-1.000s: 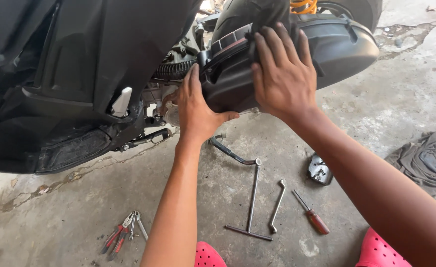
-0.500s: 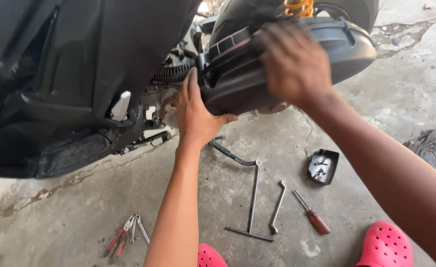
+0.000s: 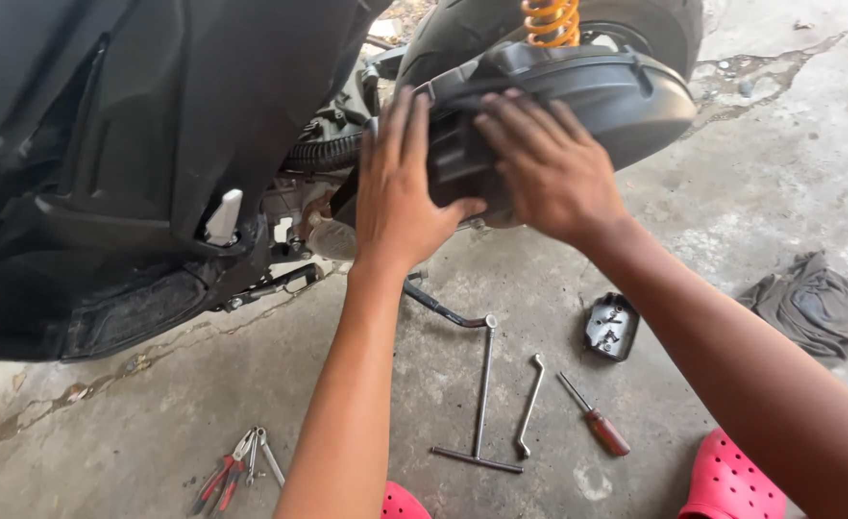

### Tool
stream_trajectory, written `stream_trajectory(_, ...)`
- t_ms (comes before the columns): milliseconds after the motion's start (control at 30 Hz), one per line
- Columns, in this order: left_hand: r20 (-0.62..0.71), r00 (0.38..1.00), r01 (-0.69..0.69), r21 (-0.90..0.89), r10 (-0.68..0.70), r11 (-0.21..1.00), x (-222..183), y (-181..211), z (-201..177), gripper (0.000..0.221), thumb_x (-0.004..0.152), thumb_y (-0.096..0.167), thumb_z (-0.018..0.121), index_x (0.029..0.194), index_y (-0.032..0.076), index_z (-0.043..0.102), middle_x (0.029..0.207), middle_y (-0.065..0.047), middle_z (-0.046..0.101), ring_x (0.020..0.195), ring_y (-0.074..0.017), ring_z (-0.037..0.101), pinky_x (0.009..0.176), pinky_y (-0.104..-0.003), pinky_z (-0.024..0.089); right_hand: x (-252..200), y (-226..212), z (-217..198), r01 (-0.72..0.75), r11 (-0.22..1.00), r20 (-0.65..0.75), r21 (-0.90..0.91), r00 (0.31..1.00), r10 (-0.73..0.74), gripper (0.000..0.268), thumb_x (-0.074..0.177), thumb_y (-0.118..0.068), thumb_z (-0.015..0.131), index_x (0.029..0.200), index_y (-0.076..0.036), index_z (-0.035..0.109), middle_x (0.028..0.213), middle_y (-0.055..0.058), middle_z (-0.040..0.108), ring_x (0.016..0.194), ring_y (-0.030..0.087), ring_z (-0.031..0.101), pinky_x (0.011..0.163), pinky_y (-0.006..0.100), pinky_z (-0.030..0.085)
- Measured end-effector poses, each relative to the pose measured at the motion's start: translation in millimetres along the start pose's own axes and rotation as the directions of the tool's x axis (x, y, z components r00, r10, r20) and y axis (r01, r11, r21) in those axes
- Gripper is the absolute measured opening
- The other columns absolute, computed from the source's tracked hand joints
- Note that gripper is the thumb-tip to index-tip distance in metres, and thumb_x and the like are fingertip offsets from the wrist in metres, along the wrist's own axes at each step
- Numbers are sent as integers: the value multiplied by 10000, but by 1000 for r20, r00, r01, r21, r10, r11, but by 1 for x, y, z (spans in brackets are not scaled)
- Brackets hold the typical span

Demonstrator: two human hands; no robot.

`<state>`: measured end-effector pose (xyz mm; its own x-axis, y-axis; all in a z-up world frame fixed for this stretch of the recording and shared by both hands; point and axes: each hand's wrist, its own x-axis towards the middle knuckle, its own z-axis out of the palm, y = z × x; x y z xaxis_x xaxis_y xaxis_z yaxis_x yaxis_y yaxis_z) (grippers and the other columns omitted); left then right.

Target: Cleaning a motorcycle air filter cover with a cloth and attempting to reinstall it onto the vehicle.

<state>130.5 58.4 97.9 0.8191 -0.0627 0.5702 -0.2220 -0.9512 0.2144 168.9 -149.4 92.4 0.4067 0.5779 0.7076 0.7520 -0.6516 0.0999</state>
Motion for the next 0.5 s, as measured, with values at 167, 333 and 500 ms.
stream_trajectory(167,61,979,-200,96,194,975,35,33,14,1079,760,564,948,1574,169,361,1677,26,328,1563,-177,284,1313,-419,194,-28,45,11,-365,929,-258,64,893,369,368,1075,-44,485,1414,76,559,1451,249,537,1319,428,561,1075,522,515)
stream_trajectory(333,-23,966,-255,107,259,961,43,39,25,940,768,582,881,1525,181,495,1597,42,476,1473,-178,470,1260,-407,335,-23,29,0,-432,896,-206,98,872,443,410,1071,0,475,1469,82,416,1462,300,452,1396,495,451,1176,593,439)
stream_trajectory(500,-140,954,-264,22,265,964,42,41,22,754,653,335,811,1341,74,647,1413,-97,647,1373,-245,550,1184,-441,406,-33,31,7,18,1000,11,25,1000,-19,478,1072,-277,476,1506,-103,577,1568,95,547,1475,246,470,1252,481,256)
